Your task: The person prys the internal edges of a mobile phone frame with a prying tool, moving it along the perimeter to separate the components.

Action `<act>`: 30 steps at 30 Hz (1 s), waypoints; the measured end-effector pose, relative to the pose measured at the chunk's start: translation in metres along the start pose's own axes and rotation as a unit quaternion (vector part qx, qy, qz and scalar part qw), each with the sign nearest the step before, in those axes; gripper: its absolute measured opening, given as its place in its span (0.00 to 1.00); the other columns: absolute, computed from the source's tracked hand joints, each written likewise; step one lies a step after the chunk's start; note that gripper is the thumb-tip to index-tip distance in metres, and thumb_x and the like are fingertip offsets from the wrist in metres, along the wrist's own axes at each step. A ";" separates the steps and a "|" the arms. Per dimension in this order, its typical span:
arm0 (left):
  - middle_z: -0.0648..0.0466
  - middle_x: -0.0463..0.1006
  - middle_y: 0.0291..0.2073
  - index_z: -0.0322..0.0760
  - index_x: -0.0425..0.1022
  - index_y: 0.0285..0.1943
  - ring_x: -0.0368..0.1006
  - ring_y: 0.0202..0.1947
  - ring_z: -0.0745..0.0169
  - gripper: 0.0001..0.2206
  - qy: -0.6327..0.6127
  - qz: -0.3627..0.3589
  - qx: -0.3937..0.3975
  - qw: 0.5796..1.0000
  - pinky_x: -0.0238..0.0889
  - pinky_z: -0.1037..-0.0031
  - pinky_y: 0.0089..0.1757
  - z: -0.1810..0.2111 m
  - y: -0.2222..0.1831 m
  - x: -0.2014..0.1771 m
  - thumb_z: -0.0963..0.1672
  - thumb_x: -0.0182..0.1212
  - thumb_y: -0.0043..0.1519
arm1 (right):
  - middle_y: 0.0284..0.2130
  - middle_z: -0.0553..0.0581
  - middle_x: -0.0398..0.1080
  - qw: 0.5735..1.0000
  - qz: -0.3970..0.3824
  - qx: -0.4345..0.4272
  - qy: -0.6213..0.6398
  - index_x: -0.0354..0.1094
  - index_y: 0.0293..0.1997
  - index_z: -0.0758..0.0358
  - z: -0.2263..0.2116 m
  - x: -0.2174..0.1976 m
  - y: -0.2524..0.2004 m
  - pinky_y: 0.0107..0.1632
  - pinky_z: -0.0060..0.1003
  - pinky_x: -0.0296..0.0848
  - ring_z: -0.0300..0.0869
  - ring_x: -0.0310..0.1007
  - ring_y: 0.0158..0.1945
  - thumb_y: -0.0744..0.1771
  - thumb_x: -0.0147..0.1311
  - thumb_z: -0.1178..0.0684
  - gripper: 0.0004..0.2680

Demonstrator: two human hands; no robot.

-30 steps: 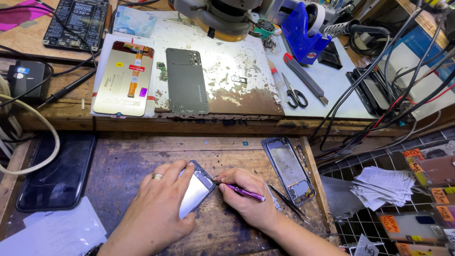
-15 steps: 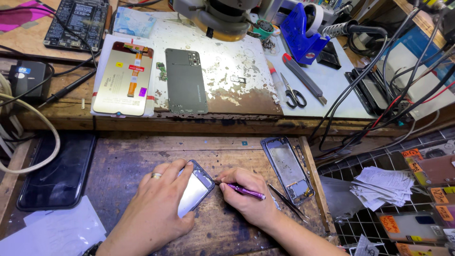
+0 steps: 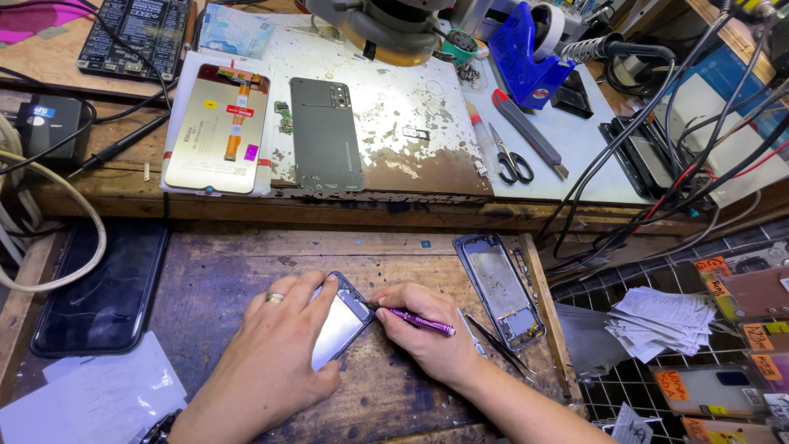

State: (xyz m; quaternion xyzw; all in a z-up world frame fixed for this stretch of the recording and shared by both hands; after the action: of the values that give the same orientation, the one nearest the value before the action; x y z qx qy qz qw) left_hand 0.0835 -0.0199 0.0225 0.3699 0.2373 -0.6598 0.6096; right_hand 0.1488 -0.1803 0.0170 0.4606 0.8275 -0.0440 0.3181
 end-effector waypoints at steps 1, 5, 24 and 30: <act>0.41 0.63 0.65 0.28 0.63 0.68 0.55 0.67 0.41 0.40 0.007 -0.018 -0.018 1.000 0.49 0.55 0.59 -0.002 0.000 0.002 0.46 0.69 0.42 | 0.41 0.60 0.80 1.000 0.002 0.001 0.010 0.74 0.40 0.67 0.001 0.000 0.000 0.49 0.36 0.78 0.44 0.82 0.44 0.65 0.60 0.57 0.05; 0.41 0.63 0.65 0.28 0.62 0.68 0.55 0.66 0.41 0.41 0.004 -0.014 -0.014 1.000 0.49 0.55 0.59 0.003 0.002 -0.003 0.46 0.69 0.42 | 0.40 0.60 0.80 0.999 0.009 -0.005 0.051 0.73 0.39 0.68 0.001 -0.004 -0.005 0.50 0.37 0.77 0.44 0.81 0.45 0.66 0.59 0.57 0.04; 0.40 0.63 0.63 0.26 0.63 0.66 0.56 0.65 0.40 0.40 -0.001 0.001 -0.002 1.000 0.49 0.54 0.59 0.011 0.004 -0.013 0.47 0.71 0.42 | 0.42 0.55 0.80 0.993 0.038 0.093 0.060 0.76 0.48 0.66 0.016 -0.005 0.000 0.52 0.34 0.75 0.40 0.79 0.47 0.67 0.58 0.53 0.09; 0.42 0.62 0.66 0.29 0.62 0.68 0.55 0.68 0.42 0.41 0.013 -0.023 -0.026 0.999 0.48 0.57 0.59 0.008 0.003 -0.011 0.46 0.71 0.42 | 0.50 0.62 0.74 0.997 0.029 -0.054 -0.044 0.74 0.47 0.68 -0.031 -0.012 0.010 0.57 0.36 0.72 0.47 0.77 0.54 0.68 0.55 0.58 0.06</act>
State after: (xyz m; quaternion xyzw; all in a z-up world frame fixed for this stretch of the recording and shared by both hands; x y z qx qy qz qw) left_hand 0.0846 -0.0199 0.0363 0.3567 0.2707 -0.6625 0.6005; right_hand 0.1460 -0.1719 0.0500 0.4640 0.8000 -0.0100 0.3802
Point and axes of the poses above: each hand's wrist, its own y-axis towards the middle knuckle, its own x-axis out of the palm, z = x × y, the point moved 9 cm from there along y, towards the middle knuckle
